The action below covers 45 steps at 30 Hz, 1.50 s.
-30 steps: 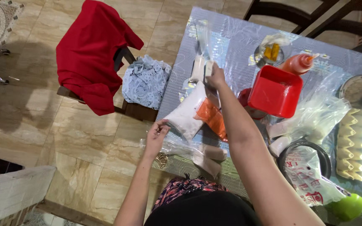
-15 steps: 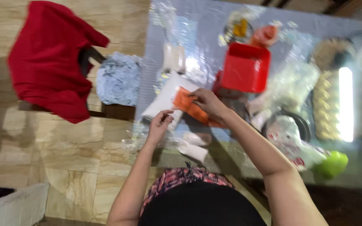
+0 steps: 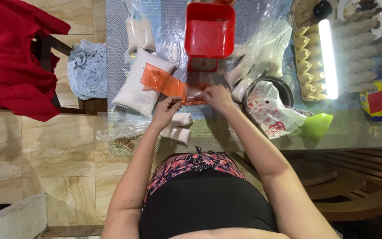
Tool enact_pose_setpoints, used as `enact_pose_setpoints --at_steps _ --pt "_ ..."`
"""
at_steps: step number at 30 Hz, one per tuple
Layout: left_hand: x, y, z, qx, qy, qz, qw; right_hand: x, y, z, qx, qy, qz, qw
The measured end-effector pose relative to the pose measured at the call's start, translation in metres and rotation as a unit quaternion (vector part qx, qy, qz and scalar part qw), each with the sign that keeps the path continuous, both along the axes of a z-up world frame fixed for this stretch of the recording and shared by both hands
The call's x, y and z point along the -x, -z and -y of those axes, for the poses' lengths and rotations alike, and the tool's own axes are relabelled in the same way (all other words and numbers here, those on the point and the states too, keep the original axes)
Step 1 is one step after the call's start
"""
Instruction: The person scoops a white powder from a red container into small plastic bags using a spoon, then ties each bag shut by hand. The filled bags are placed on the table next to other filled bags.
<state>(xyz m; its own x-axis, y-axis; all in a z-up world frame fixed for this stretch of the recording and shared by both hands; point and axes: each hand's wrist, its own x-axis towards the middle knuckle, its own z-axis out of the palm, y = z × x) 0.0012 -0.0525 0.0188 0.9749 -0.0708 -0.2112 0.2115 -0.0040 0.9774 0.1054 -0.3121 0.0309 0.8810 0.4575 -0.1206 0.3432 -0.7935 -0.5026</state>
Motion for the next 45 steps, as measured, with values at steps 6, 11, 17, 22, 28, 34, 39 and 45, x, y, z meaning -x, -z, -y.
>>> enact_pose_setpoints --at_steps 6,11,17,22,28,34,39,45 --pt "-0.004 -0.064 0.033 -0.125 0.046 0.051 0.99 -0.002 -0.087 0.048 -0.28 0.039 -0.193 0.94" --pt "-0.028 -0.151 0.084 -0.101 0.126 0.249 0.955 0.01 -0.175 0.05 -0.373 -0.041 -0.112 0.92" --pt "-0.068 -0.224 0.107 -0.103 0.159 0.017 0.982 -0.004 -0.218 0.046 -0.477 -0.058 -0.032 0.876" --pt "-0.077 -0.239 0.096 -0.278 0.092 0.351 0.89 0.001 -0.2 0.037 -0.347 -0.086 -0.054 0.932" --pt "-0.087 -0.238 0.099 -0.205 0.122 0.329 0.914 -0.004 -0.175 0.005 -0.431 -0.078 -0.099 0.894" --pt "-0.091 -0.213 0.097 0.059 0.222 0.097 0.968 -0.023 -0.215 0.026 -0.299 -0.039 -0.066 0.951" --pt "-0.102 -0.17 0.124 0.014 0.303 0.197 0.932 -0.027 -0.244 0.041 -0.425 -0.096 0.059 0.898" --pt "-0.094 -0.175 0.128 0.086 0.298 0.136 0.941 -0.053 -0.25 0.064 -0.448 -0.037 0.021 0.893"
